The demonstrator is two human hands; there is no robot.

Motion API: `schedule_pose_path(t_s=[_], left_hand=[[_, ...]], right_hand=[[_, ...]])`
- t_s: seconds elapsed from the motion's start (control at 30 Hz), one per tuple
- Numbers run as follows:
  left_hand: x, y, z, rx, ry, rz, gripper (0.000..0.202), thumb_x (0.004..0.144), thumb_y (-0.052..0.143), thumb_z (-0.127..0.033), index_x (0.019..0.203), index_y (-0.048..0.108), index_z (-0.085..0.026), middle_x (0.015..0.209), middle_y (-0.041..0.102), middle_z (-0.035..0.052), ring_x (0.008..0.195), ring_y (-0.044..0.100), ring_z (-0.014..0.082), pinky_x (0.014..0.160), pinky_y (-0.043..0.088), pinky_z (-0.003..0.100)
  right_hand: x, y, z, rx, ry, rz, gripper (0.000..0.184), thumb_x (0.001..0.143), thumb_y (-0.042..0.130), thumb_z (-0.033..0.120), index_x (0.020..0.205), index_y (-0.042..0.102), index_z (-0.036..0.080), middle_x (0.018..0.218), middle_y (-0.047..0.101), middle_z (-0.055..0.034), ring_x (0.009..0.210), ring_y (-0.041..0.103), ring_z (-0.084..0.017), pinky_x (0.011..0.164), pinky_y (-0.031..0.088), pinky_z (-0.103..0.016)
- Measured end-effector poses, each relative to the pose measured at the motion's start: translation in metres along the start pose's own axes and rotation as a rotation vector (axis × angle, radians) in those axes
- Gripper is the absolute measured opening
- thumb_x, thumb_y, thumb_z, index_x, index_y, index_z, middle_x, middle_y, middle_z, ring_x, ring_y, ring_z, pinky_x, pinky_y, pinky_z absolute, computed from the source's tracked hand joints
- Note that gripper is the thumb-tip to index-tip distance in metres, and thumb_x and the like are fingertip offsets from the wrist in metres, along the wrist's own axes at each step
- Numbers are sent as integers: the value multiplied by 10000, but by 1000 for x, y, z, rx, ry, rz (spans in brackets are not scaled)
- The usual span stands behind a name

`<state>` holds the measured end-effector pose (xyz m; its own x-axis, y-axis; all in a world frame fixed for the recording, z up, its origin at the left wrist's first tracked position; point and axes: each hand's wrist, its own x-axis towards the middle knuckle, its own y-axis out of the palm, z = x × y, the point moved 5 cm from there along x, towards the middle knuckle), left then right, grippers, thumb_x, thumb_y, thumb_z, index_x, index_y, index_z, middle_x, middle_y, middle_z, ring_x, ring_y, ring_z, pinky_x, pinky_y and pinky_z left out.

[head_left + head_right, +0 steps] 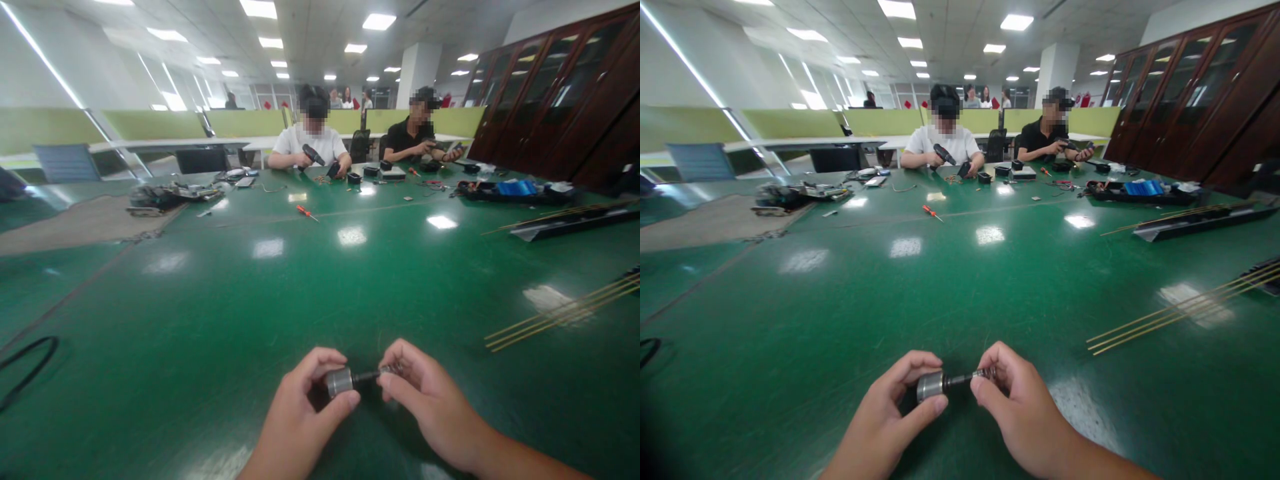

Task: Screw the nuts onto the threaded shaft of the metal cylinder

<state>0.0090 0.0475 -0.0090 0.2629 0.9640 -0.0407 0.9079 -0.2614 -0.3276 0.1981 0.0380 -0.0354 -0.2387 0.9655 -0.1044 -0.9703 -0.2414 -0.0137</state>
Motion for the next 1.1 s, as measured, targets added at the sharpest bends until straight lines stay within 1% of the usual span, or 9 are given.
schedule_pose_path(t_s=[0.23, 0.43, 0.53, 0.67, 0.73, 0.8, 0.9, 1.0, 1.1], left_hand=[[0, 0, 2, -48, -4, 4, 273, 842, 732, -332, 1032, 561, -234, 877, 666, -16, 835, 610, 180, 775, 429, 274], [4, -8, 7, -180, 7, -118, 392, 826, 741, -380, 736, 396, -216, 695, 519, -45, 666, 489, 139, 631, 364, 245], [5, -15, 10, -270, 2, -201, 455, 783, 774, -378, 623, 385, -205, 674, 585, -12, 709, 586, 177, 668, 389, 265], [7, -20, 12, -342, 17, -289, 546, 739, 810, -368, 496, 352, -198, 737, 687, 49, 868, 681, 257, 803, 449, 322], [7, -20, 11, -364, 18, -344, 504, 711, 834, -379, 552, 390, -200, 777, 719, 51, 927, 696, 270, 841, 473, 336], [7, -21, 6, -388, 6, -397, 406, 691, 851, -407, 729, 506, -199, 850, 753, 54, 969, 710, 268, 879, 501, 355], [-1, -27, -8, -403, -30, -437, 577, 709, 842, -456, 1116, 530, -190, 982, 774, 87, 1007, 724, 258, 940, 527, 388], [-32, -47, -15, -326, -79, -428, 750, 675, 870, -481, 1257, 494, -197, 1117, 754, 117, 1083, 711, 282, 988, 543, 401], [-85, -79, -6, -116, -80, -488, 804, 635, 884, -535, 1296, 523, -252, 1129, 754, 87, 1095, 704, 312, 956, 585, 405]], right_hand=[[2, -5, -1, 107, -16, -65, 224, 919, 630, 400, 896, 551, 191, 747, 576, 17, 702, 544, -151, 689, 405, -284], [12, -18, -5, 444, -49, -282, 387, 933, 585, 558, 818, 554, 191, 696, 576, 1, 605, 513, -141, 598, 409, -275], [14, -14, -7, 485, -45, -225, 455, 939, 547, 610, 752, 524, 195, 568, 515, 23, 492, 439, -124, 487, 327, -262], [16, -10, -8, 465, -56, -128, 533, 966, 465, 639, 660, 447, 203, 515, 479, 32, 449, 392, -106, 473, 281, -262], [17, -10, -6, 466, -79, -102, 542, 972, 447, 637, 643, 422, 207, 510, 473, 35, 449, 397, -105, 489, 293, -265], [18, -11, -4, 462, -103, -91, 543, 974, 444, 630, 631, 411, 210, 501, 474, 37, 443, 400, -106, 503, 310, -270], [19, -12, -2, 477, -107, -86, 539, 946, 484, 646, 633, 415, 213, 500, 486, 37, 439, 411, -108, 491, 305, -268], [20, -12, -1, 487, -112, -83, 548, 909, 511, 685, 641, 419, 216, 500, 494, 38, 433, 418, -109, 477, 305, -265], [21, -12, -1, 457, -115, -72, 548, 906, 505, 694, 653, 429, 213, 499, 504, 38, 429, 425, -108, 478, 318, -262]])
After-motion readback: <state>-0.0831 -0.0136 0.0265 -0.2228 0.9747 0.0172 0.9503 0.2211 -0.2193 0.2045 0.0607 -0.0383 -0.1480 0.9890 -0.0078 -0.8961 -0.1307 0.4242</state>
